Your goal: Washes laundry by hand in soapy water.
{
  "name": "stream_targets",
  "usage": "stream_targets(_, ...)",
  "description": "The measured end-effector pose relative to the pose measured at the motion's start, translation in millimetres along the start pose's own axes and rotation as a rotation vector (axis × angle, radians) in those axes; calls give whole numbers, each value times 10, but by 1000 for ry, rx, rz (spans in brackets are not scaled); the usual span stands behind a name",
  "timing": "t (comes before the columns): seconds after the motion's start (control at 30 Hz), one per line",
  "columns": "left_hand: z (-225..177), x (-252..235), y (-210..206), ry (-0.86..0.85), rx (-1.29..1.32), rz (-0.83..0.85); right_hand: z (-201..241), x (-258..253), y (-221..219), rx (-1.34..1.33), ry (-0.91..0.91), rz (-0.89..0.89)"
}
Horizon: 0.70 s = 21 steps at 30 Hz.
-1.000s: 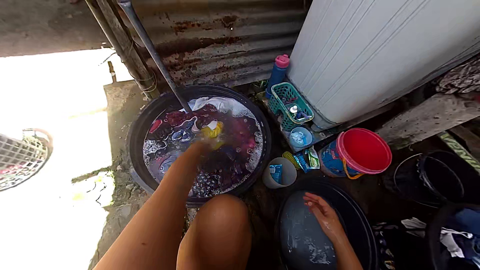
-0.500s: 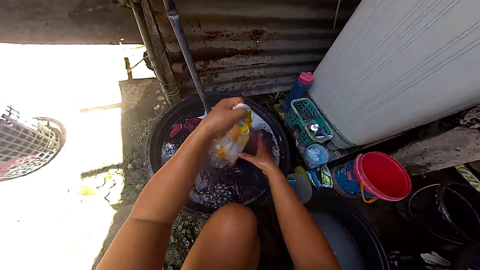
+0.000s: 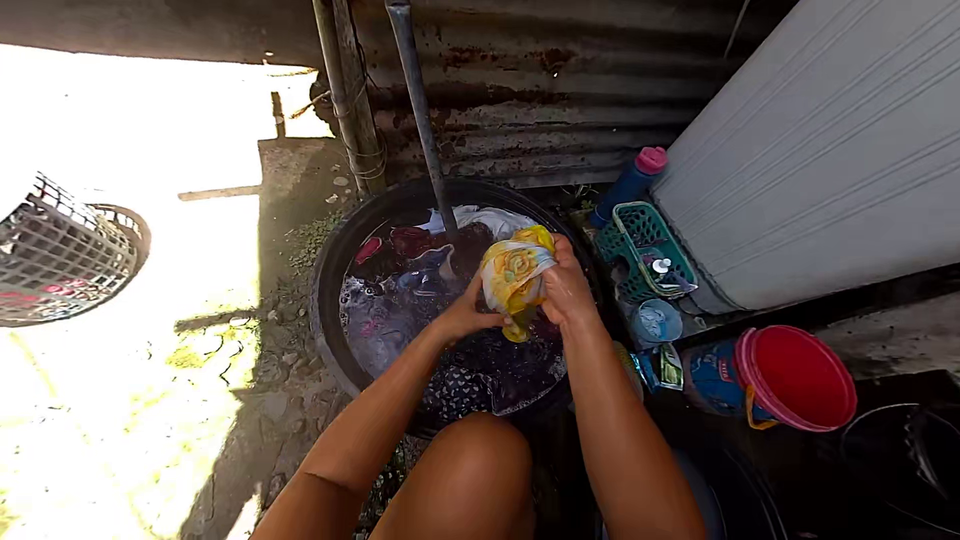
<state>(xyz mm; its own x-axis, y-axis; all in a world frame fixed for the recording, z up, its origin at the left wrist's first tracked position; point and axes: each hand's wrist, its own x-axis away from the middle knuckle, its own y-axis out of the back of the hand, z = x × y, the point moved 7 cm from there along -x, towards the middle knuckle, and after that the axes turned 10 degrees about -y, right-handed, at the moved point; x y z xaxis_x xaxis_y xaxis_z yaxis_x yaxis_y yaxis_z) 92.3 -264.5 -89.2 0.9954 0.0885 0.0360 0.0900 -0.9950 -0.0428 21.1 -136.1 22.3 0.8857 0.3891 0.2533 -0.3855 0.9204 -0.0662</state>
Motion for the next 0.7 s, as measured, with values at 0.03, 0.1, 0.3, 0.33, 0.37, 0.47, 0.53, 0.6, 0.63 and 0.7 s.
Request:
stream_targets(0.03,-68,-75,-134,-67,63,-107,-35,83,30,-27,17,-10)
stream_targets(0.1,-224,-210,-188,-228,169,-322,-190,175,189,-199,59,-74)
stream_targets(0.3,-537,-324,-618,-387,446,-293,-764,118,283,-846,-93,-168)
stream_targets(0.33,-504,-261,-622,-392,328,-240,-689,101,318,-899,-41,-168)
stream_targets(0.37,-457,-176,-585,-385,167,-163,-594,82,375,-898,24,-193)
stream_targets(0.47,-187,-1,-562,-120,257,178,-355,-4,557,-529,264,-282)
stream_targets(0.53,-162,34,-633,15,641,231,-336,-45,491,-215,362,-231)
stream_targets(0.6,-211,-115,-581,94,801,-46,-458,-32,303,-107,358,-116)
stream_targets(0.63,-208,-204,-521,85,808,-196,-549,-15,227,-118,335,-99)
stream_targets(0.7,-186,-335,-412,-26,716,-385,-740,-19,180,-244,234,-224)
